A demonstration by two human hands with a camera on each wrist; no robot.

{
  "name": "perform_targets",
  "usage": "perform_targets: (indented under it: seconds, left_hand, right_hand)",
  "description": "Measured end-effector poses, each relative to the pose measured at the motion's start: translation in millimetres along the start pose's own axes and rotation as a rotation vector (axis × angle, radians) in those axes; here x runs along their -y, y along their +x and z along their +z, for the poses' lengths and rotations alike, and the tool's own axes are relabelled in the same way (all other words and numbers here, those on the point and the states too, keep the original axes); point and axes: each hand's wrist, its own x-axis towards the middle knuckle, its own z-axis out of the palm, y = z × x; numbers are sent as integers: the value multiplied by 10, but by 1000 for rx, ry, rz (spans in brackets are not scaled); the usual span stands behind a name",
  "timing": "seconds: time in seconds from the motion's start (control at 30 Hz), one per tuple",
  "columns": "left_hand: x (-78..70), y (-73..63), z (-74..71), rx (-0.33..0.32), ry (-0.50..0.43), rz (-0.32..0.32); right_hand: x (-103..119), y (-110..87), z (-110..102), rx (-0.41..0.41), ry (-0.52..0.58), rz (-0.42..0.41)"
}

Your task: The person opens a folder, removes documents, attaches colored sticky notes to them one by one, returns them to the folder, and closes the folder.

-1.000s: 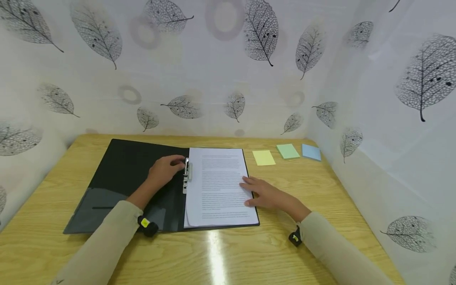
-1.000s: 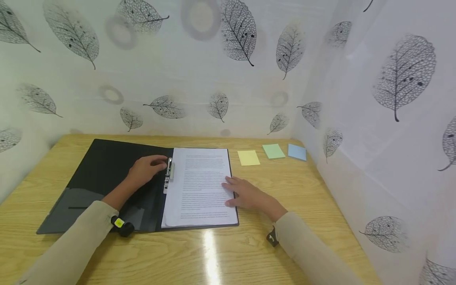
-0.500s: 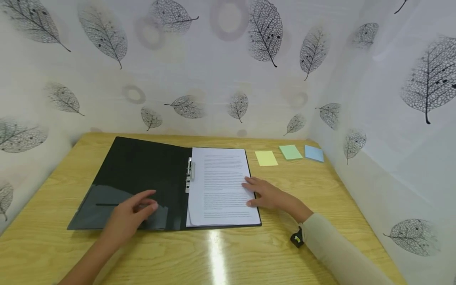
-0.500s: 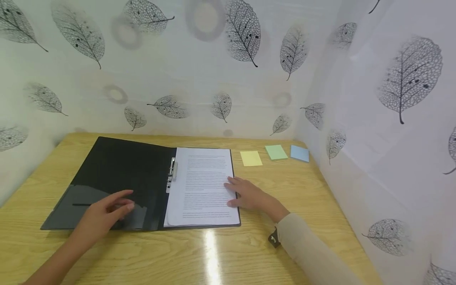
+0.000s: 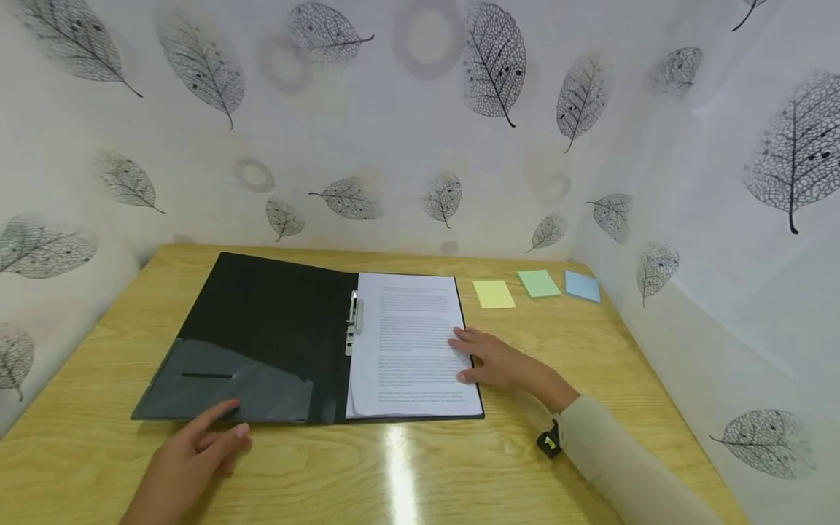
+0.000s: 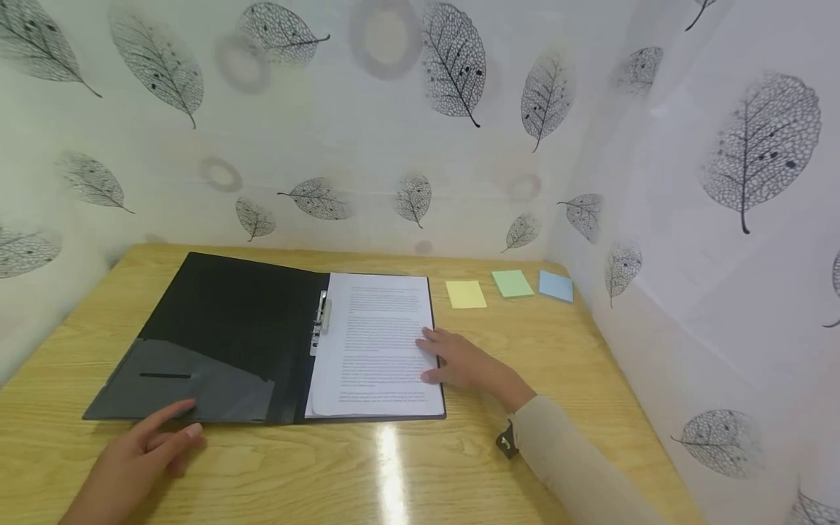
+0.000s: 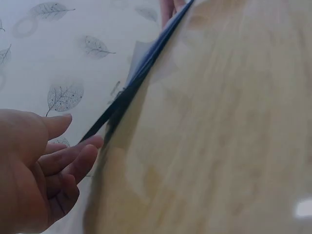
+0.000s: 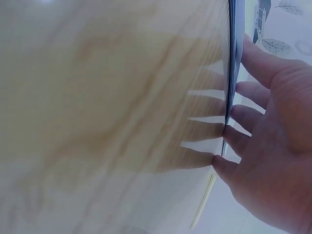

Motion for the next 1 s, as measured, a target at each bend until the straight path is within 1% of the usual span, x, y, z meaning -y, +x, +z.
perform_targets:
  seconds: [0.07,0.13,0.2,0.33,0.4,0.47,0.53,0.6,0.73,0.8,0.87,1.0]
  left_hand:
    - [15,11,16,7,-1,-10]
    - [16,15,32,6,-30,-19]
    - [4,3,51,-8,-67,-6]
    - [-35,-52,113,-67,-139,44]
    - [-73,-84,158,-110,-181,85]
    - [-120,-99,203,-130,-233,128]
    - [-182,-89,253,-133,-274,159]
    - [-244,-61,300,-126,-267,170]
    - [-335,-34,365,-137,-191,114]
    - [-365,-30,391,-161,-158,112]
    - [-395,-27,421,-176,-129,131]
    - [-466,13,511,-195,-107,201]
  right_hand:
    - [-7,-8,8,-3,-1,1]
    - [-9,-14,11,-7,3,-1]
    - [-11,-15,12,-7,5,-1]
    - [-21,-11,18,-2,9,-7]
    - [-25,-10,18,-1,8,-11]
    - [-31,-9,17,-5,8,-16]
    - [-32,-18,14,-10,10,-11]
    - [-34,-25,16,-15,6,-2]
    - [9,25,29,3,9,-3]
    - [41,61,28,14,-5,-8]
    - [69,80,12,21,-24,-2]
    - [94,34,-42,18,-72,55]
